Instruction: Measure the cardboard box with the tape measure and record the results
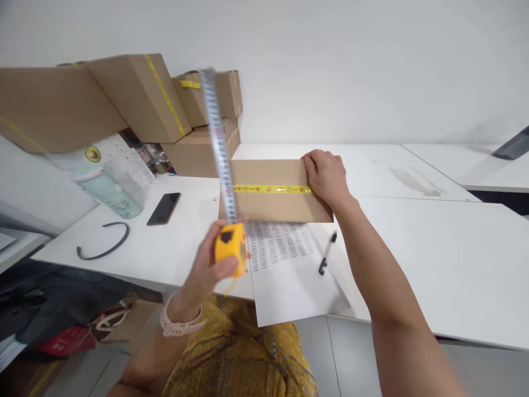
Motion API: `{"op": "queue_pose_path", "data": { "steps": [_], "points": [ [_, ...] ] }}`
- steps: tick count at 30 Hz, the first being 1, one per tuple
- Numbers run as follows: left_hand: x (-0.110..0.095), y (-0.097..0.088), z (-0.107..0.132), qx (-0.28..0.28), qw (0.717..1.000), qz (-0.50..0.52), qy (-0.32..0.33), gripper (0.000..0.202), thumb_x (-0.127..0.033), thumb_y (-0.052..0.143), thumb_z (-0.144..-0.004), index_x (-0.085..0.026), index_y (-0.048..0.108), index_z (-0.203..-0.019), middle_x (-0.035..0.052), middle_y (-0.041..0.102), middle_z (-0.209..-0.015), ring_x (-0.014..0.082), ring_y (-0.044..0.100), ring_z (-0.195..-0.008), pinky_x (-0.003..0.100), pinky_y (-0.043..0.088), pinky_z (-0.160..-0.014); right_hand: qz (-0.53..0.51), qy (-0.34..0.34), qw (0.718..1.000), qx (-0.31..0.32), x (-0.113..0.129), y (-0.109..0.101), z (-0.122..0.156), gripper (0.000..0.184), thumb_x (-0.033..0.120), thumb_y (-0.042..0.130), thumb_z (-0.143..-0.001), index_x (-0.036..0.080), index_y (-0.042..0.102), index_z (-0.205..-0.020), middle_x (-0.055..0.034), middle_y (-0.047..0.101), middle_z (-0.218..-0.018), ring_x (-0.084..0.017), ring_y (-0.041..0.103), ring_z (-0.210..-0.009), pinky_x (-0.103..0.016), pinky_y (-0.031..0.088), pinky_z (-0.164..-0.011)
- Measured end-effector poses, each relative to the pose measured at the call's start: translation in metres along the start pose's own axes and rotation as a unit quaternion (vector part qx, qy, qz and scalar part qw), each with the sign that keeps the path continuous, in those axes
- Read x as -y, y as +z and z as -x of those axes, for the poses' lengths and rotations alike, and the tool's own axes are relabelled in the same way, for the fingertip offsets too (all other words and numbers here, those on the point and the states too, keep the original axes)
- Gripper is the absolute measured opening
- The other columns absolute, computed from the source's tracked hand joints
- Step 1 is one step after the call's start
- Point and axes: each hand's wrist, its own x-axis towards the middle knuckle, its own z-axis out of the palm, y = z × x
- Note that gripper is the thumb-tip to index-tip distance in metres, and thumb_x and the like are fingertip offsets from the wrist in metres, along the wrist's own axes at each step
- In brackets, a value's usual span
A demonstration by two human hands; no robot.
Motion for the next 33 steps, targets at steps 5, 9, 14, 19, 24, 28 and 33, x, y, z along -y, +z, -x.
{"op": "queue_pose_path", "data": {
  "steps": [5, 9, 14, 19, 24, 28, 33],
  "points": [
    [0.036, 0.036, 0.016, 0.109, 0.984, 0.104, -0.098, 0.057, -0.043, 0.088, -0.074, -0.023, 0.056, -0.118, 0.0032, 0.059, -0.098, 0.0136, 0.058, -0.079, 0.031, 0.06, -0.075, 0.037, -0.022, 0.999, 0.01, 0.007, -0.005, 0.004, 0.038, 0.042, 0.028, -0.105, 0.028, 0.062, -0.114, -0.0108, 0.071, -0.111, -0.033, 0.059, -0.107, -0.051, 0.036, -0.103],
    [0.052, 0.048, 0.015, 0.109, 0.975, 0.144, -0.126, 0.057, -0.044, 0.09, -0.071, -0.022, 0.058, -0.114, 0.0038, 0.059, -0.1, 0.0131, 0.055, -0.079, 0.033, 0.06, -0.08, 0.062, -0.053, 0.997, 0.014, 0.006, -0.005, 0.004, 0.044, 0.036, 0.025, -0.104, 0.028, 0.052, -0.137, -0.0092, 0.07, -0.105, -0.033, 0.06, -0.106, -0.051, 0.036, -0.102],
    [0.057, 0.052, 0.024, 0.11, 0.97, 0.159, -0.147, 0.061, -0.045, 0.091, -0.069, -0.022, 0.058, -0.115, 0.0036, 0.056, -0.102, 0.0124, 0.054, -0.079, 0.033, 0.06, -0.079, 0.075, -0.08, 0.994, 0.031, 0.007, -0.005, 0.002, 0.051, 0.031, 0.028, -0.102, 0.031, 0.048, -0.148, -0.0094, 0.069, -0.105, -0.033, 0.058, -0.105, -0.052, 0.036, -0.1],
    [0.064, 0.055, 0.031, 0.12, 0.965, 0.172, -0.156, 0.067, -0.044, 0.094, -0.066, -0.022, 0.058, -0.117, 0.0032, 0.055, -0.099, 0.012, 0.052, -0.078, 0.031, 0.056, -0.076, 0.073, -0.103, 0.991, 0.037, 0.003, -0.002, -0.002, 0.05, 0.035, 0.039, -0.099, 0.038, 0.054, -0.147, -0.0089, 0.066, -0.106, -0.033, 0.053, -0.107, -0.052, 0.036, -0.1],
    [0.069, 0.061, 0.035, 0.127, 0.964, 0.157, -0.171, 0.071, -0.044, 0.092, -0.065, -0.021, 0.056, -0.121, 0.0022, 0.055, -0.096, 0.0122, 0.054, -0.076, 0.029, 0.053, -0.07, 0.079, -0.115, 0.989, 0.04, -0.002, 0.001, -0.005, 0.046, 0.035, 0.035, -0.103, 0.041, 0.065, -0.137, -0.0088, 0.063, -0.107, -0.03, 0.052, -0.102, -0.051, 0.038, -0.096],
    [0.075, 0.066, 0.033, 0.116, 0.976, 0.085, -0.161, 0.064, -0.04, 0.089, -0.067, -0.02, 0.055, -0.118, 0.0051, 0.058, -0.105, 0.0133, 0.056, -0.08, 0.027, 0.048, -0.067, 0.092, -0.115, 0.988, 0.035, -0.002, 0.001, -0.005, 0.049, 0.031, 0.032, -0.104, 0.039, 0.067, -0.137, -0.0098, 0.064, -0.108, -0.03, 0.052, -0.1, -0.049, 0.038, -0.092],
    [0.083, 0.068, 0.032, 0.103, 0.984, 0.015, -0.142, 0.06, -0.035, 0.086, -0.068, -0.02, 0.052, -0.116, 0.0077, 0.061, -0.114, 0.0139, 0.053, -0.084, 0.026, 0.044, -0.067, 0.133, -0.108, 0.984, 0.048, 0.004, -0.002, -0.003, 0.047, 0.029, 0.04, -0.102, 0.039, 0.066, -0.14, -0.011, 0.065, -0.111, -0.03, 0.052, -0.1, -0.047, 0.037, -0.088]
  ]
}}
